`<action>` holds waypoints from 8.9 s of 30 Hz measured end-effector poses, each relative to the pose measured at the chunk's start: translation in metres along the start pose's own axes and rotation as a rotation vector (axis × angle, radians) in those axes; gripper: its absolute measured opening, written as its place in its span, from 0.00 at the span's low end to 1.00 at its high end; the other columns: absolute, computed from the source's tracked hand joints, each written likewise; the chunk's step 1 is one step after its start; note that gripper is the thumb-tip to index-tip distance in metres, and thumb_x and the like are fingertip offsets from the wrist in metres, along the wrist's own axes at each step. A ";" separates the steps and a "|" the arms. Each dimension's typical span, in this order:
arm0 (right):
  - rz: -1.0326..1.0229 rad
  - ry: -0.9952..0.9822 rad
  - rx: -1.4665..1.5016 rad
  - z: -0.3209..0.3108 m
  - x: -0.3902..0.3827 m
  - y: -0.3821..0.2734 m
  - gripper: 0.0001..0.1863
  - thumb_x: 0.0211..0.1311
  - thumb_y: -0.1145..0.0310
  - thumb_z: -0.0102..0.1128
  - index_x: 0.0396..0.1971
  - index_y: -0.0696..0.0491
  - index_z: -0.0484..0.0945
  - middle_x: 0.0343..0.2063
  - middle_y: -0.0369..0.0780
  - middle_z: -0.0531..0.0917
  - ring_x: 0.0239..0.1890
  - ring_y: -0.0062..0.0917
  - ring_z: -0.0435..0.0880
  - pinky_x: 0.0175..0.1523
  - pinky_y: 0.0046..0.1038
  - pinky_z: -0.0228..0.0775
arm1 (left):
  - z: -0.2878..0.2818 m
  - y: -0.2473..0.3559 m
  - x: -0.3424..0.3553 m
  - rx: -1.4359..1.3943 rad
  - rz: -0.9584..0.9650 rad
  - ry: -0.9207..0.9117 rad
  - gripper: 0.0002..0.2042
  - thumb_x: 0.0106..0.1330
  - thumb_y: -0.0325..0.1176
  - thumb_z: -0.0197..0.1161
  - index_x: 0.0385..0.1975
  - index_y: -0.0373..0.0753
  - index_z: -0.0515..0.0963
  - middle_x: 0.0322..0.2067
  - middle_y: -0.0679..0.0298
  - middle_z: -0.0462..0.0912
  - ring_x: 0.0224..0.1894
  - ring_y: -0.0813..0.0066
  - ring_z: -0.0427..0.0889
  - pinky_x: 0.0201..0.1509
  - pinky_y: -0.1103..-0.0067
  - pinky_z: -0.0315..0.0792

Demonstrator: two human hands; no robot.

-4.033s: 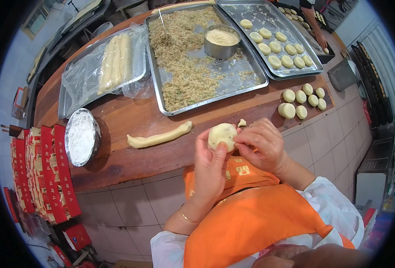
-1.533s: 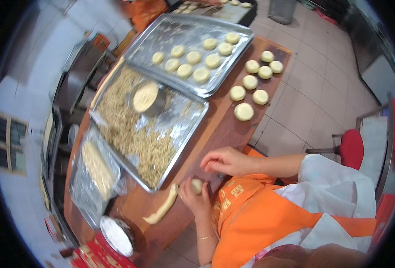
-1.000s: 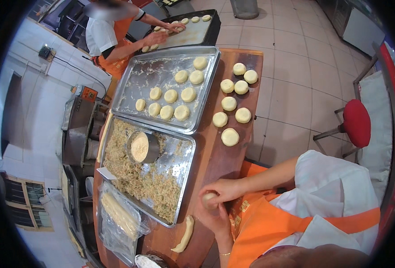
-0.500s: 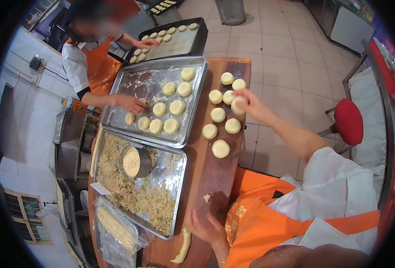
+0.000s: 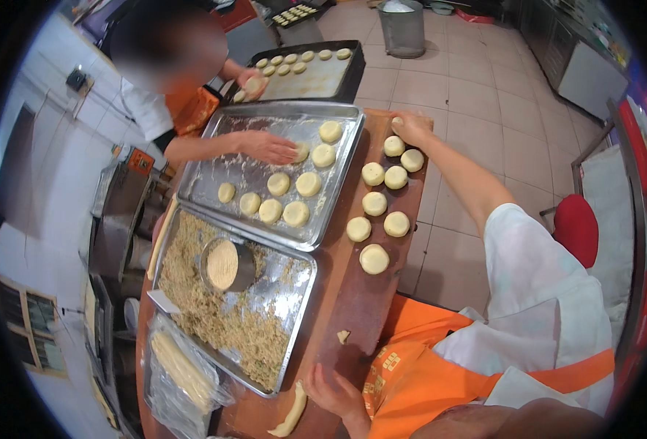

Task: The person takes a piece of dough from a tray, flattens it by hand, adds filling using a spoon from a metal tray, and then pinches the dough closed to form a ball.

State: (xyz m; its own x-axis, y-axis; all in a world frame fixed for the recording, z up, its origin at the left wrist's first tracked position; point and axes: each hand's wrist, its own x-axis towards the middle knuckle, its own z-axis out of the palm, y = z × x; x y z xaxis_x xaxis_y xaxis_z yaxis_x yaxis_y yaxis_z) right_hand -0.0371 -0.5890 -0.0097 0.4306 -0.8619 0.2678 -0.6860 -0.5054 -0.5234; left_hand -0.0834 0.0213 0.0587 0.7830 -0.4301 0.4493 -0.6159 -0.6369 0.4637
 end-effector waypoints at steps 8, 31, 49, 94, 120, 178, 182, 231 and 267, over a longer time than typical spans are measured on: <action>-0.377 0.111 0.281 -0.058 -0.029 -0.020 0.15 0.67 0.68 0.55 0.50 0.56 0.80 0.47 0.44 0.82 0.50 0.31 0.80 0.57 0.31 0.70 | -0.028 -0.078 -0.025 0.216 -0.268 -0.021 0.25 0.63 0.27 0.63 0.61 0.33 0.69 0.60 0.46 0.71 0.65 0.46 0.67 0.69 0.57 0.58; -1.332 -1.296 0.420 -0.008 -0.479 -0.339 0.14 0.60 0.66 0.59 0.43 0.56 0.80 0.38 0.52 0.84 0.43 0.50 0.82 0.49 0.46 0.74 | -0.053 -0.131 -0.078 0.221 -0.138 0.029 0.13 0.58 0.25 0.63 0.44 0.37 0.75 0.39 0.59 0.80 0.48 0.64 0.78 0.67 0.60 0.57; -0.272 -1.816 0.764 -0.022 -0.457 -0.303 0.14 0.72 0.59 0.50 0.42 0.54 0.77 0.30 0.32 0.81 0.30 0.18 0.80 0.31 0.20 0.70 | -0.016 -0.125 -0.067 0.422 -0.212 -0.036 0.14 0.59 0.30 0.60 0.43 0.32 0.73 0.51 0.50 0.72 0.61 0.51 0.68 0.71 0.54 0.50; -1.011 -0.781 0.478 -0.047 -0.417 -0.207 0.18 0.51 0.72 0.70 0.43 0.54 0.77 0.40 0.43 0.76 0.45 0.40 0.78 0.48 0.38 0.73 | 0.022 -0.051 -0.050 0.052 0.061 0.086 0.09 0.58 0.23 0.67 0.39 0.36 0.80 0.39 0.58 0.82 0.43 0.58 0.80 0.46 0.67 0.76; -0.708 -0.562 0.943 -0.100 -0.326 -0.205 0.11 0.58 0.82 0.58 0.41 0.56 0.80 0.39 0.42 0.81 0.38 0.31 0.82 0.36 0.26 0.74 | 0.061 -0.066 0.063 -0.054 0.223 -0.264 0.26 0.65 0.37 0.61 0.62 0.39 0.68 0.59 0.53 0.74 0.61 0.51 0.73 0.63 0.63 0.69; -0.475 -1.153 0.770 0.158 -0.336 -0.416 0.16 0.72 0.54 0.48 0.36 0.53 0.74 0.34 0.43 0.83 0.22 0.30 0.74 0.26 0.30 0.67 | -0.038 -0.075 -0.050 -1.824 -0.757 0.003 0.21 0.74 0.28 0.51 0.64 0.31 0.60 0.58 0.44 0.74 0.59 0.54 0.78 0.61 0.65 0.75; 0.052 -1.573 1.019 0.107 -0.335 -0.422 0.22 0.76 0.44 0.43 0.44 0.49 0.73 0.36 0.35 0.80 0.18 0.12 0.62 0.21 0.17 0.51 | -0.051 -0.069 -0.046 -1.737 -0.719 0.042 0.22 0.73 0.30 0.53 0.63 0.31 0.62 0.57 0.44 0.75 0.59 0.52 0.78 0.62 0.64 0.75; -0.584 -0.884 0.932 0.035 -0.341 -0.390 0.22 0.75 0.54 0.48 0.33 0.57 0.81 0.21 0.38 0.80 0.23 0.20 0.75 0.31 0.26 0.69 | 0.010 -0.118 0.116 -1.799 -0.753 0.500 0.18 0.71 0.24 0.48 0.60 0.26 0.65 0.51 0.43 0.78 0.51 0.54 0.82 0.56 0.68 0.80; -1.351 -0.439 0.457 0.001 -0.356 -0.377 0.27 0.63 0.71 0.62 0.63 0.45 0.74 0.60 0.45 0.74 0.63 0.41 0.69 0.70 0.45 0.54 | 0.022 -0.118 0.120 -1.828 -0.943 0.606 0.15 0.78 0.37 0.48 0.54 0.32 0.71 0.50 0.60 0.77 0.51 0.70 0.77 0.55 0.72 0.73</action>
State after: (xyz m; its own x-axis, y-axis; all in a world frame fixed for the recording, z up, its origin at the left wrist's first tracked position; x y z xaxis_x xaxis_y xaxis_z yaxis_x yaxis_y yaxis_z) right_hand 0.0687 -0.0916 0.0909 0.7696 0.3574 0.5292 0.5672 -0.7633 -0.3092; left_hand 0.0850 0.0306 0.0407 0.9390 0.0047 -0.3439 0.1780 0.8490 0.4976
